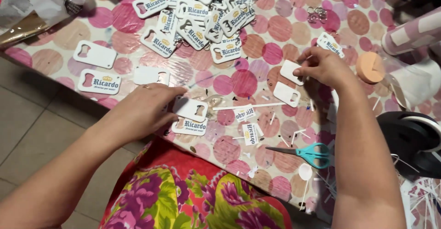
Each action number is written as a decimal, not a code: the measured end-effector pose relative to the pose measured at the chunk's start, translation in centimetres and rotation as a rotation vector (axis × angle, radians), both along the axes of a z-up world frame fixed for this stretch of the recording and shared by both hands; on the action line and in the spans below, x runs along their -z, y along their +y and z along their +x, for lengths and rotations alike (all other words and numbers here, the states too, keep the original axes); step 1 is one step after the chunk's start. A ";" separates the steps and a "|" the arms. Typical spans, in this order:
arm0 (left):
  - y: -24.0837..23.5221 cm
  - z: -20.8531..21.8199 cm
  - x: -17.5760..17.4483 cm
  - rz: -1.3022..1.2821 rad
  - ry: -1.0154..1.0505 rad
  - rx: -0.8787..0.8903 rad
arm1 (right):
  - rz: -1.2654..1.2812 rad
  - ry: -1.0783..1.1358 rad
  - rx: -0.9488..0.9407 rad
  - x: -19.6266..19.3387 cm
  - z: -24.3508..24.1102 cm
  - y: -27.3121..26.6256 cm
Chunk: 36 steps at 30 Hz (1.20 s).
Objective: Assembling small plastic bottle openers by applying printed labels and clear protective stickers.
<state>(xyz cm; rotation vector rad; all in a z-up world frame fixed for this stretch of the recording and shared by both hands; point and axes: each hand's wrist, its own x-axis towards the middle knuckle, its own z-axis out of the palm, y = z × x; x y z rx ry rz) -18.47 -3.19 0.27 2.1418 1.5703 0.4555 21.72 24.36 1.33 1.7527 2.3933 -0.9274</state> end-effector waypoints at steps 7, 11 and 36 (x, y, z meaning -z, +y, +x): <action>1.2 -0.2 3.3 0.109 0.004 0.154 | 0.279 -0.237 -0.052 -3.6 -3.2 -8.5; 1.8 -0.5 2.8 0.040 0.083 0.152 | 0.035 0.002 -0.402 -4.6 -5.2 -15.4; 3.0 13.3 2.4 -0.649 -1.435 -0.134 | 1.015 0.524 0.046 0.6 -2.5 -23.9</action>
